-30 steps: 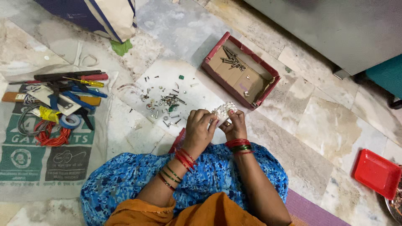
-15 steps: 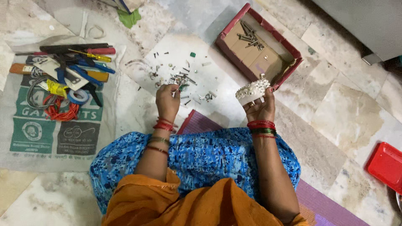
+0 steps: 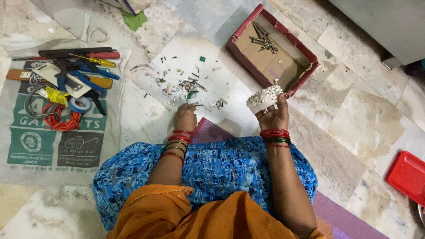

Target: The person sits on the floor and inserts small metal pins into a white plastic block with multiple holes. They pick pins from a pile on the floor and place them into the block, then move some pins into a red box.

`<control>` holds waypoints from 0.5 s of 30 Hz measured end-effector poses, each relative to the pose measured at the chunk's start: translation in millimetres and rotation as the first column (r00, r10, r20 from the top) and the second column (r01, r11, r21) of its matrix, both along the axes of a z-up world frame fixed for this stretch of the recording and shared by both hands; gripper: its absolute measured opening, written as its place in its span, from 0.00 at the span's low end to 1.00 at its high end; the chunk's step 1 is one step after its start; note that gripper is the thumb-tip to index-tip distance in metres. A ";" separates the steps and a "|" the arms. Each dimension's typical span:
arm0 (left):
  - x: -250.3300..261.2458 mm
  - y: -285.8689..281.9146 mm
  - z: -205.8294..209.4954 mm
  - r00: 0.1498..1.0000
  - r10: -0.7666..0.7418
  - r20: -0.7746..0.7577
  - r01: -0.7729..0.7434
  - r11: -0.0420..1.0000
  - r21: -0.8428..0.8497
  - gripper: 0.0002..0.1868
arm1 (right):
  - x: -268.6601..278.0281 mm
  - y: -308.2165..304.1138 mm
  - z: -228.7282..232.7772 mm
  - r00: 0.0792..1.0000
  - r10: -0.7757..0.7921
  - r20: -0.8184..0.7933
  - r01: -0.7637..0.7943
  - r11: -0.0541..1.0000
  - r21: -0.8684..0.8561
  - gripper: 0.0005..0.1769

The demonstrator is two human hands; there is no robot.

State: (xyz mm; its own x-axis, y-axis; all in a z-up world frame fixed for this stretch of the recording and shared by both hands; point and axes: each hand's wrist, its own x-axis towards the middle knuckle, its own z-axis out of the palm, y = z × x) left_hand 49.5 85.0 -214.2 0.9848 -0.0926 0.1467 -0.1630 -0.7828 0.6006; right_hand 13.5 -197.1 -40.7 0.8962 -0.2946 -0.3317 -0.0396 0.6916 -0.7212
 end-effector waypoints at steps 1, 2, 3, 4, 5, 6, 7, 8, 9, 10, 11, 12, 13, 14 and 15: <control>-0.3 -4.8 2.3 0.999 -0.033 0.042 0.034 0.999 -0.007 0.14 | 0.0 0.2 -0.7 1.000 0.004 0.003 -0.004 1.000 -0.009 0.43; -0.2 -10.5 4.5 0.994 -0.066 0.083 0.067 0.998 -0.013 0.15 | 0.3 0.4 -1.8 1.000 0.008 0.007 -0.007 1.000 -0.018 0.43; -0.1 -17.1 6.3 0.992 -0.098 0.078 0.100 0.995 -0.026 0.13 | 1.0 0.7 -3.3 1.000 0.008 0.000 -0.008 1.000 -0.006 0.42; -0.7 -25.6 7.3 0.988 -0.133 0.073 0.136 0.990 -0.040 0.10 | 0.8 0.6 -5.2 1.000 0.006 -0.008 -0.006 1.000 0.005 0.41; -0.7 -33.4 7.8 0.984 -0.167 0.069 0.171 0.984 -0.054 0.08 | 0.6 0.6 -7.4 1.000 0.004 -0.015 -0.004 1.000 0.015 0.40; 2.2 -41.6 8.0 0.980 -0.172 0.098 0.177 0.983 -0.045 0.08 | 1.2 0.1 -9.3 1.000 0.015 -0.014 -0.015 1.000 0.021 0.39; 5.9 -49.6 7.7 0.976 -0.177 0.126 0.183 0.983 -0.035 0.09 | 1.7 0.1 -11.3 1.000 0.027 -0.012 -0.026 0.999 0.026 0.38; 9.3 -56.0 6.7 0.971 -0.184 0.156 0.190 0.981 -0.028 0.09 | 1.7 -0.8 -12.8 0.999 0.036 -0.009 -0.036 0.999 0.030 0.37; 12.3 -59.9 5.3 0.972 -0.176 0.154 0.176 0.984 0.014 0.09 | 1.7 -1.5 -14.3 0.999 0.032 -0.017 -0.032 0.999 0.022 0.37; 14.8 -62.9 3.5 0.974 -0.168 0.151 0.161 0.985 0.055 0.08 | 1.7 -2.2 -15.7 0.999 0.029 -0.026 -0.028 0.999 0.014 0.36; 17.3 -64.8 1.6 0.976 -0.159 0.148 0.146 0.985 0.096 0.08 | 1.7 -3.3 -16.7 0.999 0.026 -0.035 -0.025 1.000 0.006 0.36; 18.3 -63.2 -0.6 0.975 -0.156 0.158 0.141 0.984 0.107 0.07 | 1.5 -3.5 -17.8 0.999 0.034 -0.025 -0.033 0.999 0.013 0.36; 18.7 -59.6 -2.5 0.974 -0.154 0.167 0.135 0.984 0.117 0.07 | 1.3 -3.5 -18.3 0.999 0.042 -0.014 -0.042 0.999 0.021 0.36; 20.0 -55.5 -3.7 0.973 -0.150 0.178 0.128 0.983 0.130 0.06 | 2.3 -3.2 -18.3 0.999 0.052 -0.003 -0.051 0.998 0.030 0.36; 21.3 -51.6 -4.1 0.980 -0.116 0.161 0.098 0.988 0.118 0.07 | 3.3 -2.8 -17.7 0.999 0.053 -0.009 -0.052 0.998 0.026 0.36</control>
